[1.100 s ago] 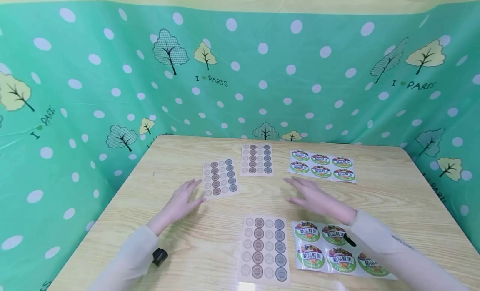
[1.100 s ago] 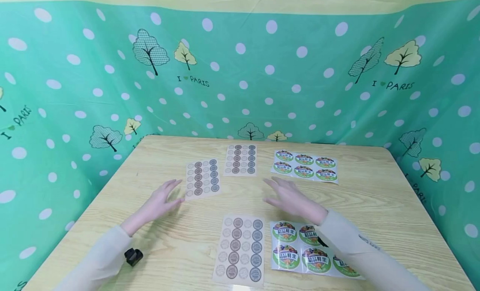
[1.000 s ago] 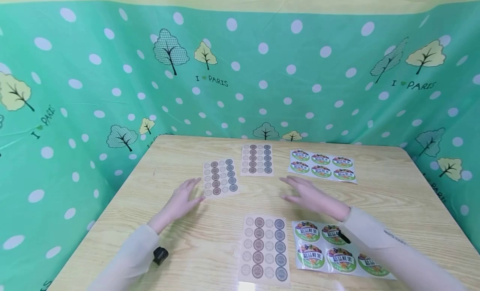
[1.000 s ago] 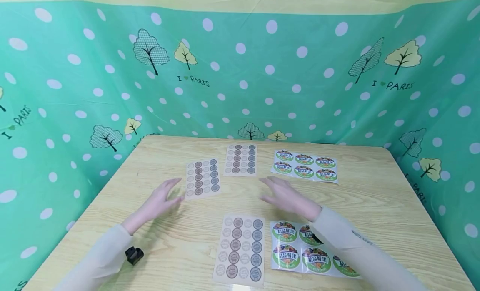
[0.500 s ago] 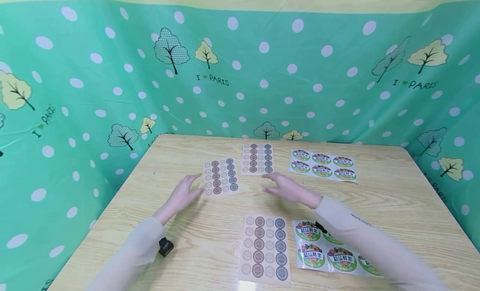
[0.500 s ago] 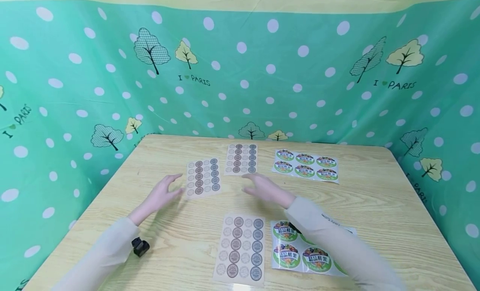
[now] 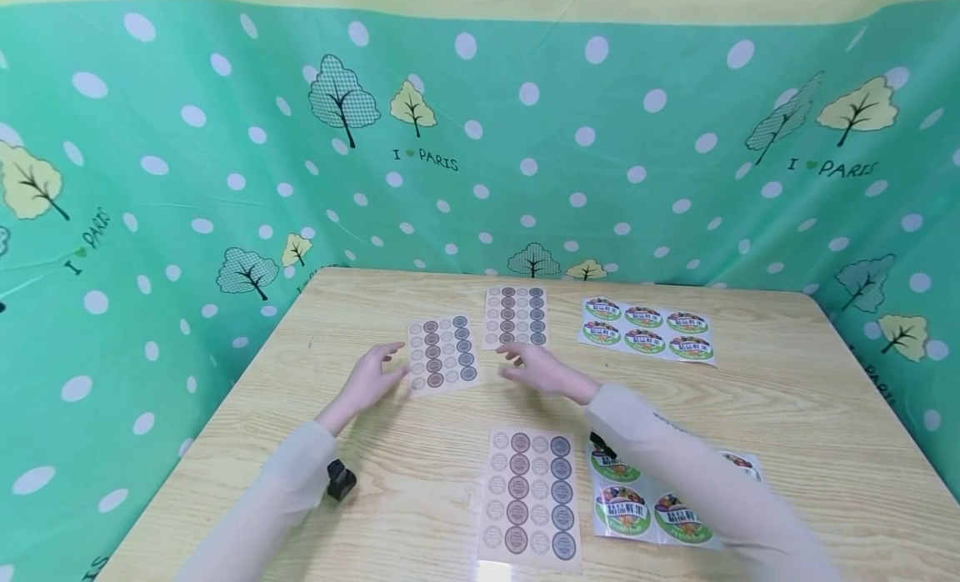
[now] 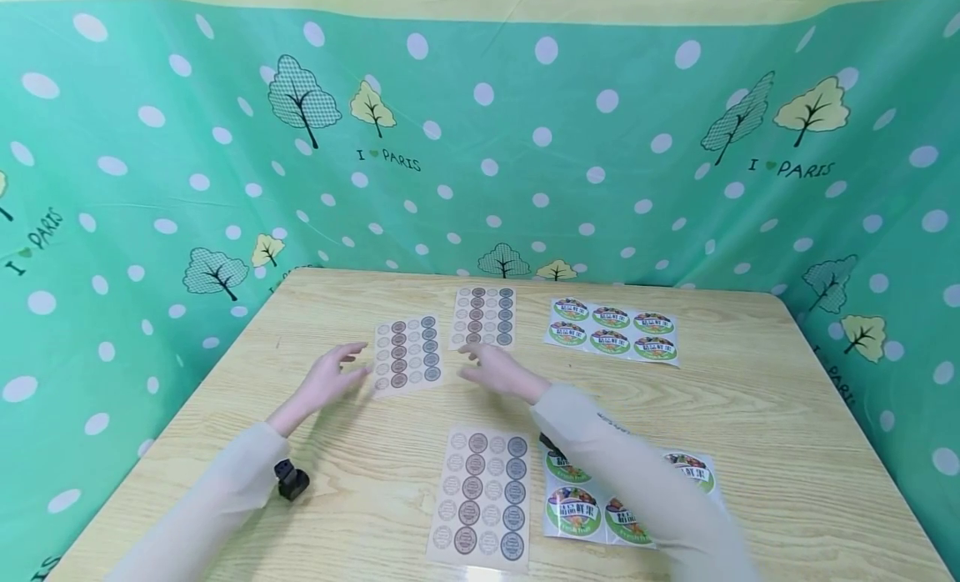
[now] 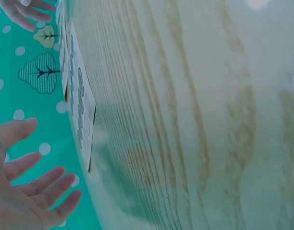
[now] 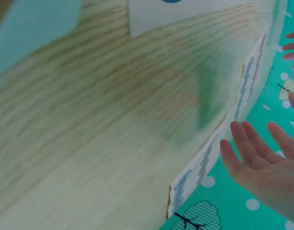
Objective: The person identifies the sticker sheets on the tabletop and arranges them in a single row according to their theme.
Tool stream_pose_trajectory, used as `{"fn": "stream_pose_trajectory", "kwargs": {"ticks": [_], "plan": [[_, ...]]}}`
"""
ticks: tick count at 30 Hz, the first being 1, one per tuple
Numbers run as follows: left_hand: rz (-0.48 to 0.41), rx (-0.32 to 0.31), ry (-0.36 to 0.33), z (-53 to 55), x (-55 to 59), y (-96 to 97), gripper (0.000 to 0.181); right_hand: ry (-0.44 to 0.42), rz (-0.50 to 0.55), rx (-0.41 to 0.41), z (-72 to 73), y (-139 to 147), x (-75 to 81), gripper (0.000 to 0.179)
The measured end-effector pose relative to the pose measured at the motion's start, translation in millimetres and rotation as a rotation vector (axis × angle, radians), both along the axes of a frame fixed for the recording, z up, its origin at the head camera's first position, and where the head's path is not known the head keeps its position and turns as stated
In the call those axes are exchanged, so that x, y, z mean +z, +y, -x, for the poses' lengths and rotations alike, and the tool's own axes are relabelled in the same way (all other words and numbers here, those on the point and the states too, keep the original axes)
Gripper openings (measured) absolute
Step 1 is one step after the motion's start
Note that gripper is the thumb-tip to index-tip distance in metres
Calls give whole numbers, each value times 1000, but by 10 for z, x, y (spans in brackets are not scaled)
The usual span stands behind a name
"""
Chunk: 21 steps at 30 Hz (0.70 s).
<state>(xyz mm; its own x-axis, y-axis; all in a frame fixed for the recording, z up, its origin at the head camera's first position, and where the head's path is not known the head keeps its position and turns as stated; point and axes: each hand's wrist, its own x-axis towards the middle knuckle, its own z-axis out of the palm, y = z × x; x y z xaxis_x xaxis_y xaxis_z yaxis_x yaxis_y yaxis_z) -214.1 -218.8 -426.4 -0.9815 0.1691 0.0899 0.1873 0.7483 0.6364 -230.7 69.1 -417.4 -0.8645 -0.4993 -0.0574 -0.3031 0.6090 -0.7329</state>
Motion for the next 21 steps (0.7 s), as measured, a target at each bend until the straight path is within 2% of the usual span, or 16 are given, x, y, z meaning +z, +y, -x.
{"fn": "stream_pose_trajectory", "kwargs": {"ticks": [7,12,21], "plan": [[-59,41,-50,75,-20,-5,49,-31,35,-27,112,-155,-120,40],[-79,45,-57,120,-42,4,48,-80,76,-60,142,-239,-152,40],[-129,65,-96,192,-95,31,50,-115,117,-79,181,-375,-179,45]]}}
